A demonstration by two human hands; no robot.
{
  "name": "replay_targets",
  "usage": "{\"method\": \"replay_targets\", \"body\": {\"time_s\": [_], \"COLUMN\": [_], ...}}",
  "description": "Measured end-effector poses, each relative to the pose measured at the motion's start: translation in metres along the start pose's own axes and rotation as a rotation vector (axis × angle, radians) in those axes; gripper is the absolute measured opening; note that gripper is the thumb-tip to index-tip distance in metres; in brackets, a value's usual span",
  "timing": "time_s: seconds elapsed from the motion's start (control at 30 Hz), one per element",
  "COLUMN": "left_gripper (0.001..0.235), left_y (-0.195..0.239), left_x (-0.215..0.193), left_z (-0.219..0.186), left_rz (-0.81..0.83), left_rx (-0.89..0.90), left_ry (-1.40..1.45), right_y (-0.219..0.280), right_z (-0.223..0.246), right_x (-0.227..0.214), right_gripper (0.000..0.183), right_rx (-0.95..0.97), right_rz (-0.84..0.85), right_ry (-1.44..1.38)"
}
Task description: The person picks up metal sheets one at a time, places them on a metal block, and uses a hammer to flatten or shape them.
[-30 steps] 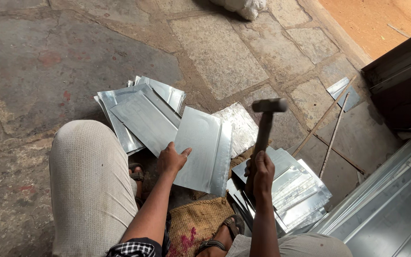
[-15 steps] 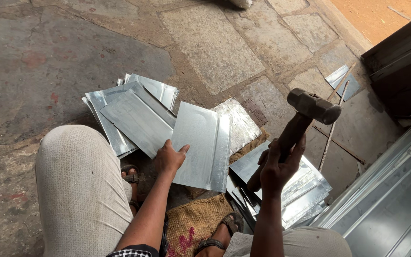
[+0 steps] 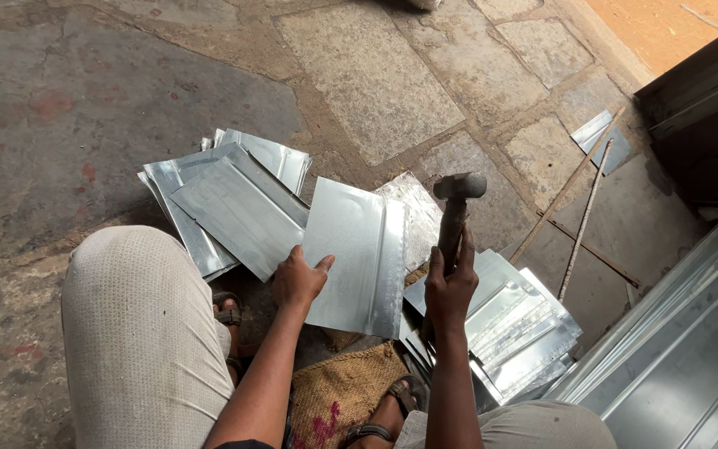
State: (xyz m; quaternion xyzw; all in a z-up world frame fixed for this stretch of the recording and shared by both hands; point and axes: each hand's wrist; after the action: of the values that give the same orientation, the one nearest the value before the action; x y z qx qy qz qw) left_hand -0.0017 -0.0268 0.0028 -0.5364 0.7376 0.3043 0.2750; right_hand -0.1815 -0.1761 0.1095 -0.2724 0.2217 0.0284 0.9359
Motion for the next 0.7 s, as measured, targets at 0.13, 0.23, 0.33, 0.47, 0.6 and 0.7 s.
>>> {"method": "replay_targets", "body": {"time_s": [0.13,0.23,0.33,0.47,0.6,0.7], "left_gripper": [0.083,0.084,0.083,0.085,0.085,0.082], "left_y": [0.000,-0.001,0.001,0.000,0.003,0.001], "left_x": [0.004,0.005,0.003,0.004,0.003,0.000], "left_z": [0.002,-0.001,0.004,0.002,-0.001,-0.001], "left_rz": [-0.003,0.002,0.007,-0.029,-0.007,0.018], "left_rx": [0.001,0.017,0.003,0.012,0.000,-0.020], "left_ry": [-0.003,0.009,-0.005,0.009,0.004,-0.013], "right_y": [0.012,0.010,0.016,0.020,0.018,0.016], "right_z": [-0.021,-0.027,-0.023,-0.024,-0.043,-0.041], "right_x": [0.024,0.023,0.008,0.016,0.031,0.014], "right_gripper": [0.066,0.067,0.067,0.071,0.071,0.068], "right_rx": [0.151,0.250,0.240,0.300,0.437,0.551], "right_rz": [0.144,0.230,0.182,0.185,0.318,0.244], "right_ry": [0.124,0.195,0.139,-0.001,0.169,0.033]}}
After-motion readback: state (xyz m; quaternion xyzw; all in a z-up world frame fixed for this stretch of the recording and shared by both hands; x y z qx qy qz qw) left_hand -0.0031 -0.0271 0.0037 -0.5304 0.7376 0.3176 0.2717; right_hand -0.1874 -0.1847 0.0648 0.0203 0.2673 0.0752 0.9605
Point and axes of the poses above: each hand's wrist, its own y-axis away from the middle knuckle, its own x-axis out of the palm, z = x × y, and after that the axes turned 15 degrees about -z, right-handed
